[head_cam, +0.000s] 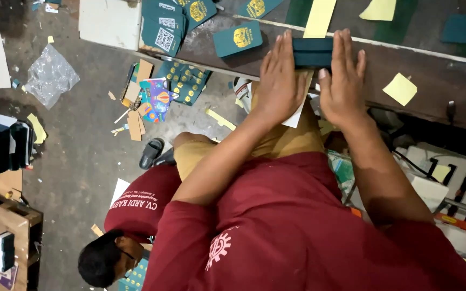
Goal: Folding and assembling small green paper boxes and applying adhesive labels.
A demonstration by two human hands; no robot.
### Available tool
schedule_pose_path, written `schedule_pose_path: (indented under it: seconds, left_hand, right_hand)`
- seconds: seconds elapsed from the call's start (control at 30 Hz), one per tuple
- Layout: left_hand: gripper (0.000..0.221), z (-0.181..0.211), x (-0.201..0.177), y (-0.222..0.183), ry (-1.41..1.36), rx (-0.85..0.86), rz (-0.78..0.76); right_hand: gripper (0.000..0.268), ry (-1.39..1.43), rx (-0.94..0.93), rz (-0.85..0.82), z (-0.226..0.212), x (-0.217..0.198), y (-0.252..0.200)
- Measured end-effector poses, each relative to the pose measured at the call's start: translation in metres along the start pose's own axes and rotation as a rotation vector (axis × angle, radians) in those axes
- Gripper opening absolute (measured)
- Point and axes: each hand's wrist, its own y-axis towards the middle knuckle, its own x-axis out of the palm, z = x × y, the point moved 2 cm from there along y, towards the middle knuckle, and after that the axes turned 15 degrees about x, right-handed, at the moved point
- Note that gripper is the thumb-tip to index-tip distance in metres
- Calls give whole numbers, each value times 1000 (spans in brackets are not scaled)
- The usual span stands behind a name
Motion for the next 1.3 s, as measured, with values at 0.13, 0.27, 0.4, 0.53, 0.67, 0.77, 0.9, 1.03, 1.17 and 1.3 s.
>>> schedule_pose_path:
  seconds: [0.13,0.27,0.4,0.53,0.67,0.77,0.9,1.03,1.17,1.3]
  left_hand:
    - [74,-14,12,-9,12,-10,-20]
    - [68,-13,6,-12,-17,-78,-40]
    - [73,-6,7,-15,58,-18,-51]
    - [79,-11,16,-19,109,-29,-36]
    - [76,-15,11,-19,81,-20,-25]
    - [74,-17,7,-17,60,-12,-34]
    - [69,-21,-7,-5,-11,-37,-39]
    - [63,-16,-26,8,-213,-140,-44]
    - [72,-25,-20,12,-367,-210,95]
    - [65,-24,-19,16,-337,-411,53]
  right_hand:
    - [64,-65,62,20,8,6,3]
    - [60,2,55,73,7,2,0]
    - [67,-102,-67,150,3,6,-5]
    - [65,-144,-70,178,7,9,-5]
    - [62,-93,-56,189,5,7,-4]
    - [63,-71,-36,175,1,-4,-4]
    - [63,135,54,114,-8,-28,2]
    - [57,309,169,-35,12,-42,9]
    - [41,607,275,-237,27,-43,23]
    - [34,730,352,-300,43,-31,34]
